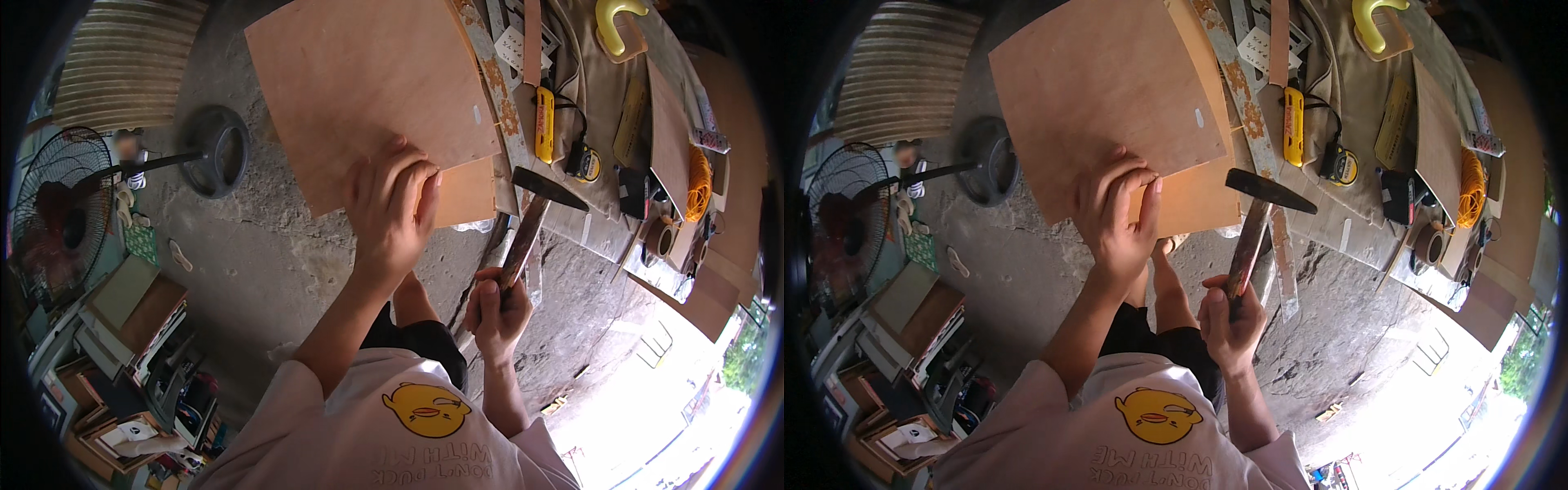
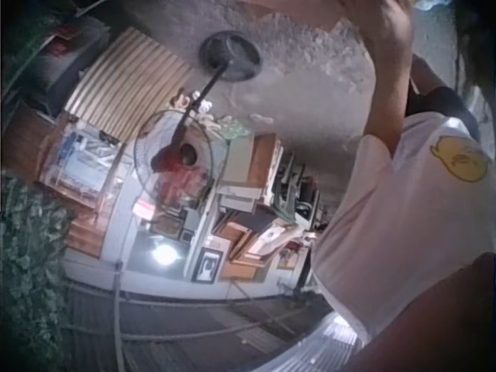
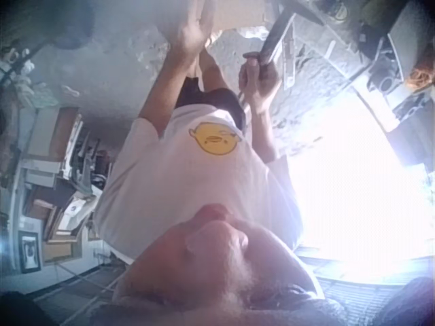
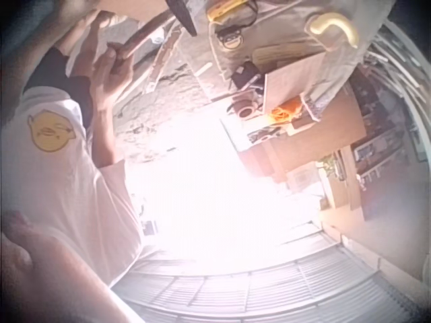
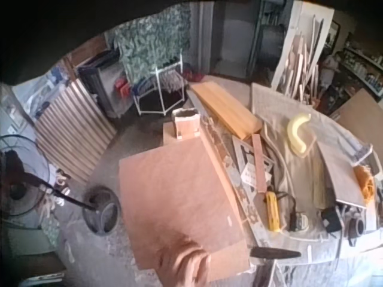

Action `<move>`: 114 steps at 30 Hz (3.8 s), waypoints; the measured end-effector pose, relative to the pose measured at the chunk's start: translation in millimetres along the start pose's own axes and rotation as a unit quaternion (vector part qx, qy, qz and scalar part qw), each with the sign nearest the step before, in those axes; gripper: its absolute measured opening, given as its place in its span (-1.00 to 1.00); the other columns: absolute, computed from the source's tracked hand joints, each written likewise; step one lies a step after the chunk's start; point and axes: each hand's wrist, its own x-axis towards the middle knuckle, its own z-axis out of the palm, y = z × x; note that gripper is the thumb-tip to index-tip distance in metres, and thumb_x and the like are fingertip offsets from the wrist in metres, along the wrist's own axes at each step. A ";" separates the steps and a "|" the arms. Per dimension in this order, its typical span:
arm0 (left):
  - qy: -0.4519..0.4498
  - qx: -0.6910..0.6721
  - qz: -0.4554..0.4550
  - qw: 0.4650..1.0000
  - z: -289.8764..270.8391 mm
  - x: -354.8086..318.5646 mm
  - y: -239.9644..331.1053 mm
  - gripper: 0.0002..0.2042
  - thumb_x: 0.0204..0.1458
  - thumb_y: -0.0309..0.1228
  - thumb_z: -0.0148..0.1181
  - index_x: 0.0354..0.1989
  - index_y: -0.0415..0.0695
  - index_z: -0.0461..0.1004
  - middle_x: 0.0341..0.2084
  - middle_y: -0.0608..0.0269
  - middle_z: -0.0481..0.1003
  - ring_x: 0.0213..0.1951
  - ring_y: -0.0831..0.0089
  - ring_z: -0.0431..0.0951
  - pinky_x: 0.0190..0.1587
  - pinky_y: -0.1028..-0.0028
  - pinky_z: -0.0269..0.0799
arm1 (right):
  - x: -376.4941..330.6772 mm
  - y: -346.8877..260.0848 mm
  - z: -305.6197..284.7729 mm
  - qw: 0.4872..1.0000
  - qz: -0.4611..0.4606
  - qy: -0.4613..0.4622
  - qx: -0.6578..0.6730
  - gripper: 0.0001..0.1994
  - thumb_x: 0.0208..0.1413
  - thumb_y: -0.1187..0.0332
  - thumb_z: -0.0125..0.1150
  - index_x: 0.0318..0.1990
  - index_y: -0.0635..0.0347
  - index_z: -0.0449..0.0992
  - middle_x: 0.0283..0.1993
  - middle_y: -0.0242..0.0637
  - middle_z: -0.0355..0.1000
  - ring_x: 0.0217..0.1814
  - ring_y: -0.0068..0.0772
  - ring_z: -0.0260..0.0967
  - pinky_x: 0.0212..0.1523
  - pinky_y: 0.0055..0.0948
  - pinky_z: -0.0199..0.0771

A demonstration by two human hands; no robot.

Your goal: The person assembles a small wooden box by aligning pre-cut wooden panels and securing them with nails. They use a hammer to drive nails into the joints, repeatedly adjusting the panels to ensure alignment. The person briefly moves a larger board aside to access the workspace.

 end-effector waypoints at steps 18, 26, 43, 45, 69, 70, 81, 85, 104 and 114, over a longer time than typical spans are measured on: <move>0.053 -0.069 -0.070 0.994 6.9 -5.1 7.7 -0.84 0.02 -0.48 0.40 -0.24 -0.01 0.59 -0.21 0.42 0.61 0.06 0.35 0.60 0.25 0.21 0.20 | 3.2 -29.1 -21.4 0.905 -0.145 -0.001 -0.400 -0.88 0.31 0.41 0.19 -0.13 0.29 0.52 -0.39 -0.19 0.61 -0.45 -0.29 0.63 -0.45 -0.41 0.51; 0.062 -0.090 -0.071 0.991 3.1 -2.1 7.4 -0.85 -0.04 -0.48 0.43 -0.30 -0.01 0.62 -0.24 0.43 0.61 0.07 0.35 0.60 0.21 0.22 0.24 | 10.2 -40.9 -18.1 0.876 -0.181 -0.012 -0.447 -0.85 0.30 0.39 0.22 -0.10 0.29 0.50 -0.42 -0.14 0.57 -0.46 -0.15 0.63 -0.50 -0.36 0.50; 0.075 -0.077 -0.084 0.991 8.7 -6.3 7.7 -0.88 -0.05 -0.42 0.45 -0.33 0.05 0.63 -0.26 0.51 0.63 0.10 0.47 0.59 0.25 0.28 0.18 | 14.1 -49.8 -15.3 0.831 -0.279 -0.011 -0.481 -0.82 0.25 0.49 0.22 -0.07 0.40 0.48 -0.47 -0.08 0.51 -0.56 -0.19 0.56 -0.54 -0.38 0.48; 0.075 -0.074 -0.085 0.991 9.3 -7.6 7.3 -0.88 -0.04 -0.41 0.45 -0.33 0.05 0.64 -0.26 0.51 0.63 0.11 0.47 0.59 0.25 0.28 0.18 | 13.9 -47.1 -17.6 0.828 -0.295 -0.012 -0.477 -0.82 0.25 0.49 0.22 -0.06 0.40 0.48 -0.47 -0.07 0.51 -0.56 -0.19 0.57 -0.55 -0.37 0.48; 0.014 -0.042 -0.055 0.997 -6.8 -11.2 -3.8 -0.86 0.00 -0.35 0.49 -0.29 0.05 0.65 -0.12 0.46 0.66 0.17 0.36 0.56 0.27 0.25 0.19 | 4.4 -40.6 -17.6 0.875 -0.221 0.030 -0.429 -0.79 0.38 0.31 0.11 -0.15 0.32 0.51 -0.42 -0.21 0.57 -0.56 -0.50 0.48 -0.52 -0.49 0.39; 0.036 -0.002 -0.030 0.999 -4.1 -16.7 -7.1 -0.88 0.02 -0.34 0.48 -0.31 0.06 0.65 -0.10 0.49 0.66 0.18 0.37 0.55 0.27 0.24 0.19 | 7.0 -44.5 -12.5 0.868 -0.227 0.026 -0.442 -0.79 0.38 0.32 0.10 -0.15 0.33 0.51 -0.42 -0.21 0.57 -0.56 -0.51 0.47 -0.52 -0.49 0.39; 0.056 0.041 -0.004 0.998 0.9 -25.3 -20.9 -0.95 0.15 -0.30 0.36 -0.33 0.24 0.68 -0.10 0.69 0.68 0.14 0.58 0.57 0.33 0.31 0.08 | 9.3 -36.5 -2.5 0.843 -0.246 0.013 -0.479 -0.78 0.37 0.36 0.07 -0.24 0.39 0.45 -0.50 -0.14 0.47 -0.63 -0.36 0.40 -0.61 -0.42 0.29; 0.051 0.039 0.003 0.998 2.7 -24.1 -19.7 -0.94 0.17 -0.31 0.34 -0.28 0.24 0.69 -0.09 0.68 0.68 0.13 0.59 0.57 0.36 0.31 0.05 | -13.9 -40.4 -1.0 0.926 -0.277 0.084 -0.240 -0.67 0.45 0.14 0.02 -0.14 0.30 0.34 -0.48 -0.43 0.28 -0.60 -0.77 0.11 -0.63 -0.74 0.05; 0.089 0.067 0.041 0.993 12.6 -30.0 -30.1 -0.86 0.26 -0.21 0.16 -0.17 0.34 0.67 -0.03 0.77 0.65 0.14 0.66 0.57 0.25 0.43 0.12 | -9.9 -46.9 -1.6 0.906 -0.352 0.061 -0.225 -0.71 0.43 0.21 -0.10 -0.29 0.23 0.34 -0.58 -0.36 0.27 -0.69 -0.65 0.09 -0.68 -0.56 0.01; 0.093 0.064 0.063 0.992 16.9 -32.0 -34.0 -0.84 0.28 -0.20 0.13 -0.13 0.32 0.66 -0.01 0.76 0.65 0.13 0.65 0.58 0.20 0.43 0.15 | 5.6 -27.6 1.1 0.862 -0.385 0.031 -0.328 -0.69 0.43 0.24 0.02 -0.35 0.26 0.31 -0.62 -0.34 0.26 -0.75 -0.56 0.11 -0.75 -0.43 0.08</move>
